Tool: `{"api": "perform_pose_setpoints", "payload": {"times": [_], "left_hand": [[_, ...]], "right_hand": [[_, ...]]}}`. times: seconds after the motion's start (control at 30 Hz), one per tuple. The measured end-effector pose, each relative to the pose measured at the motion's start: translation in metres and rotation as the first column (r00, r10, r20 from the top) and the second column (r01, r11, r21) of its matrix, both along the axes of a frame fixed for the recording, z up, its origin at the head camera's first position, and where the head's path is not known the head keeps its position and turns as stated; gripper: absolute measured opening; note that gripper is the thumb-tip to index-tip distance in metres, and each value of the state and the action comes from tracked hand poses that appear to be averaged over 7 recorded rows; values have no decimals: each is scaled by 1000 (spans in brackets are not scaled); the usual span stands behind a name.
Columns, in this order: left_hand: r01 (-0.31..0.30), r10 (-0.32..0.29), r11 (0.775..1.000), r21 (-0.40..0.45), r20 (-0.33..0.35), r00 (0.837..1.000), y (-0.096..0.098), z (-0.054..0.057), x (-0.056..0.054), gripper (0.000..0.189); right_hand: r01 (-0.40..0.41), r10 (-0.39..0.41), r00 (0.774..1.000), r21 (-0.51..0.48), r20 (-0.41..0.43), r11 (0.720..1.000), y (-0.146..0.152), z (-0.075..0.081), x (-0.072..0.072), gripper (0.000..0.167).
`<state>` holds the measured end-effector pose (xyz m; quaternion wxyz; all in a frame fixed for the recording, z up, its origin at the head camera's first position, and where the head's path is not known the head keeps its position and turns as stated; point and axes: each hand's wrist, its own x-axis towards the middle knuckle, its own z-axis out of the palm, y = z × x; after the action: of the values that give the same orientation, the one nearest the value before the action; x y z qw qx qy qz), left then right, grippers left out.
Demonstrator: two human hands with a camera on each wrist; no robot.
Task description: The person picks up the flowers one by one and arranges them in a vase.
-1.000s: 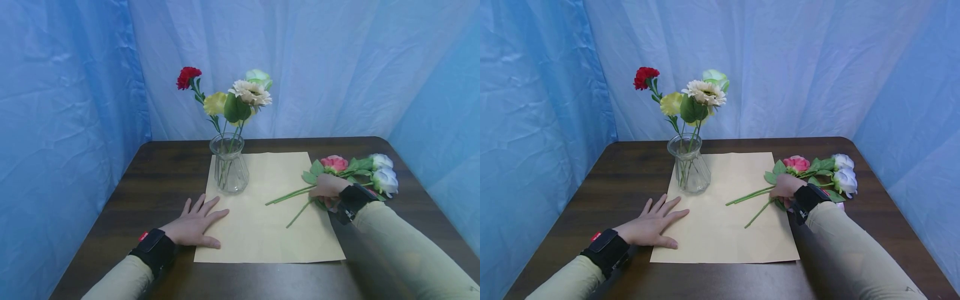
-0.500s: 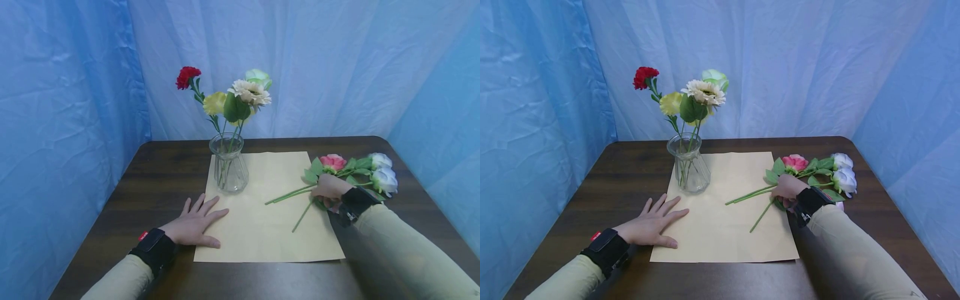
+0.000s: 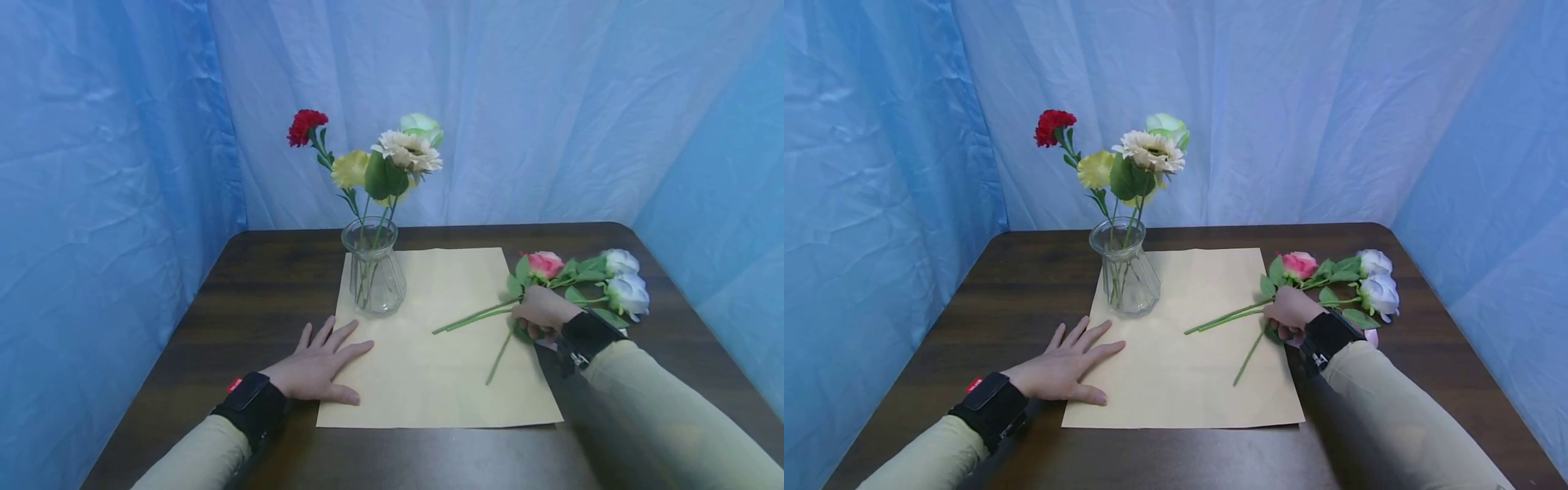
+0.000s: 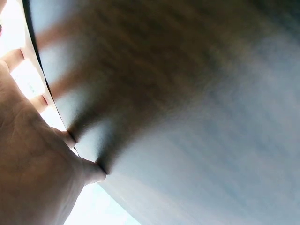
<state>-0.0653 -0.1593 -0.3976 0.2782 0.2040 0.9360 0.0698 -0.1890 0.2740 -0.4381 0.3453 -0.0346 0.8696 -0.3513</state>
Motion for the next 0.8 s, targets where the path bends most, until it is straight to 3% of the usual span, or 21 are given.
{"api": "perform_pose_setpoints", "payload": {"times": [0.5,0.8], "left_hand": [[2,-2,1000,-6,-3,1000,-1,-1,0,95],[4,-4,1000,-8,-2,1000,-1,-1,0,95]], "right_hand": [[91,-93,996,-113,-15,989,12,-7,6,29],[183,-182,983,-230,26,956,23,-10,9,35]]}}
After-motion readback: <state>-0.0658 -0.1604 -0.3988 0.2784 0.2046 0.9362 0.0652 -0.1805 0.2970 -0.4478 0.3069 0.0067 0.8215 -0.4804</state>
